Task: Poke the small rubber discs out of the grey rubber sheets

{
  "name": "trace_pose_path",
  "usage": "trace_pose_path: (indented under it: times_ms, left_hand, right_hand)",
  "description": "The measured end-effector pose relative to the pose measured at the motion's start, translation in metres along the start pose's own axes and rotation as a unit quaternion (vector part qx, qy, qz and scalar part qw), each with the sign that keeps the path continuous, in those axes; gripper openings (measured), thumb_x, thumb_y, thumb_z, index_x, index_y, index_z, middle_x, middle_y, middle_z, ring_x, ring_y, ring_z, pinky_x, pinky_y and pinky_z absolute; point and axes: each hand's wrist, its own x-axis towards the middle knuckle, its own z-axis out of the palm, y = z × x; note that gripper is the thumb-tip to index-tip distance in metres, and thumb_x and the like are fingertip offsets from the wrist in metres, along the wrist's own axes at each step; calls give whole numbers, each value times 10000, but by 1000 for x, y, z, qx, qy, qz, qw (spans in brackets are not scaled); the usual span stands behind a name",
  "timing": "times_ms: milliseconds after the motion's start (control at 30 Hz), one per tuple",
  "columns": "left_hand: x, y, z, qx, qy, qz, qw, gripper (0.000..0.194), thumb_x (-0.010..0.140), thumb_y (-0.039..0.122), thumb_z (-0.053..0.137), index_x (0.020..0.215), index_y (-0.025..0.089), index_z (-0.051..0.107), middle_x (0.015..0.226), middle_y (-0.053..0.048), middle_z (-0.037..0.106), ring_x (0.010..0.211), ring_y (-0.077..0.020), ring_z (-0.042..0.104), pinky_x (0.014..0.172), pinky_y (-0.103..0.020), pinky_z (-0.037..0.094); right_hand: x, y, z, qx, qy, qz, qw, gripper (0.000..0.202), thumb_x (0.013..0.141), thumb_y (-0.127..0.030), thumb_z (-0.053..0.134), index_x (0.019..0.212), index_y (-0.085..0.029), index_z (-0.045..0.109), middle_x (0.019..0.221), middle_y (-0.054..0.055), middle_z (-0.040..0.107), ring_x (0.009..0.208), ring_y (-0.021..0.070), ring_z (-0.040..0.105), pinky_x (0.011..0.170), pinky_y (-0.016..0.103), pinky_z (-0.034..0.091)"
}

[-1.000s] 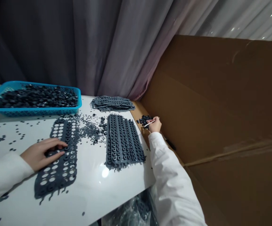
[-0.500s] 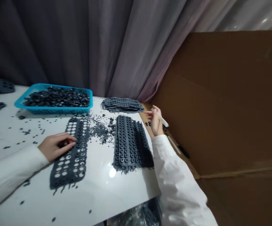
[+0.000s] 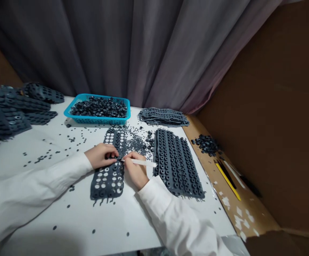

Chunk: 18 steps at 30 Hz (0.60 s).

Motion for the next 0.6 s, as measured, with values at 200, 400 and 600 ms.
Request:
trace_pose_path:
  times_ms: [200, 400, 600]
  left_hand:
    - [13, 6, -10, 90, -98, 25, 991, 216, 706, 197, 602, 903, 200, 692, 713, -11, 614, 607, -135, 562, 573, -219, 404]
    - [16, 23, -12, 234, -139, 40, 961, 109, 757, 184, 579, 819, 184, 668, 768, -58, 625, 686, -207, 616, 592, -279, 434]
    - [16, 27, -12, 248, -152, 64, 955, 129, 828, 144, 508, 773, 155, 624, 742, -63, 611, 703, -198, 610, 599, -279, 441]
  right_hand:
    - [0, 0, 2, -31, -13, -12, 999, 157, 729, -198, 502, 661, -175, 642, 548, -25, 595, 499, 120, 524, 497, 211, 400]
    - [-2, -2, 0, -67, -7, -24, 997, 174, 736, -177, 489, 657, -185, 644, 554, -26, 605, 544, 134, 553, 524, 217, 401]
    - [-2, -9, 1, -104, -12, -56, 993, 183, 725, -152, 478, 610, -187, 616, 565, -25, 600, 574, 134, 551, 559, 219, 394]
